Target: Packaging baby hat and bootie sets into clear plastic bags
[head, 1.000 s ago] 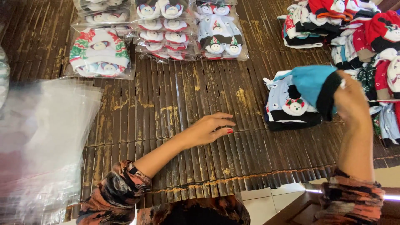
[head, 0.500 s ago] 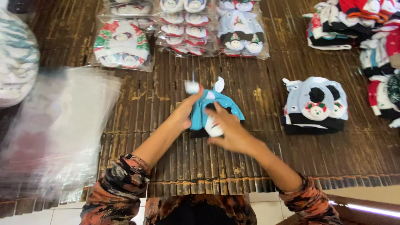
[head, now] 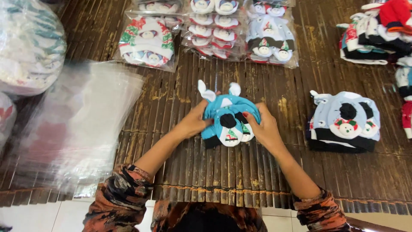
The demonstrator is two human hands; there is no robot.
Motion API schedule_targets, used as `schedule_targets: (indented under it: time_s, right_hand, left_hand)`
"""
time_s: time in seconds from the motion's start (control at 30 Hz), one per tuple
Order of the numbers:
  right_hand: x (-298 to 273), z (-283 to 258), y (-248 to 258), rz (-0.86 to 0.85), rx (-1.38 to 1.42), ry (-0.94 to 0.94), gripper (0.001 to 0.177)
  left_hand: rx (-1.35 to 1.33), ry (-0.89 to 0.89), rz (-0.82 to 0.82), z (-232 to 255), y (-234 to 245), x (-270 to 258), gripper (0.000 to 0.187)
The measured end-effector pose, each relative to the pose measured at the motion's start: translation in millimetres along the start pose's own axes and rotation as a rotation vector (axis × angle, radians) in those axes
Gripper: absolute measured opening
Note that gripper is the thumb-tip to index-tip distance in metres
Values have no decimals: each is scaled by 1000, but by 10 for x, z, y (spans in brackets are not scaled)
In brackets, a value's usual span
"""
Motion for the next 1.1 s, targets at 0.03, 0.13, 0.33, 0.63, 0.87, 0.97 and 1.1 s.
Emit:
schedule_targets:
  time_s: [0.03, 0.13, 0.33, 0.63, 0.87, 0.97, 1.1]
  right_hand:
    - [21, 26, -79, -8, 3, -3, 24]
    - [101, 125, -160, 49, -117, -25, 41]
    - [129, 167, -125, 44, -459, 113, 24]
    - [246, 273, -284, -128, -420, 278, 35]
    - [206, -63, -137, 53, 37, 268, 10]
    - [300, 194, 91, 139, 385, 57, 9]
    - [322, 358, 393, 238, 455, -49, 12]
  left_hand:
    - [0, 8, 5, -10, 73, -6, 73]
    - [393, 163, 39, -110, 255, 11, 87]
    - [552, 83, 181, -205, 351, -27, 94]
    - [873, -351, 388, -79, 103, -41, 81]
    - [907, -180, 229, -142, 56, -50, 93]
    - [757, -225, 329, -144, 143, -21, 75]
    - [511, -348, 515, 96, 352, -106, 43]
Point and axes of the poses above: each hand's wrist, its own x-axis towards the middle knuckle, its own y-axis out of the back of the hand, z = x × y, the point moved 6 cm from there along x, towards the middle knuckle, and after that the axes turned 13 degrees about x, right-handed, at the moved point
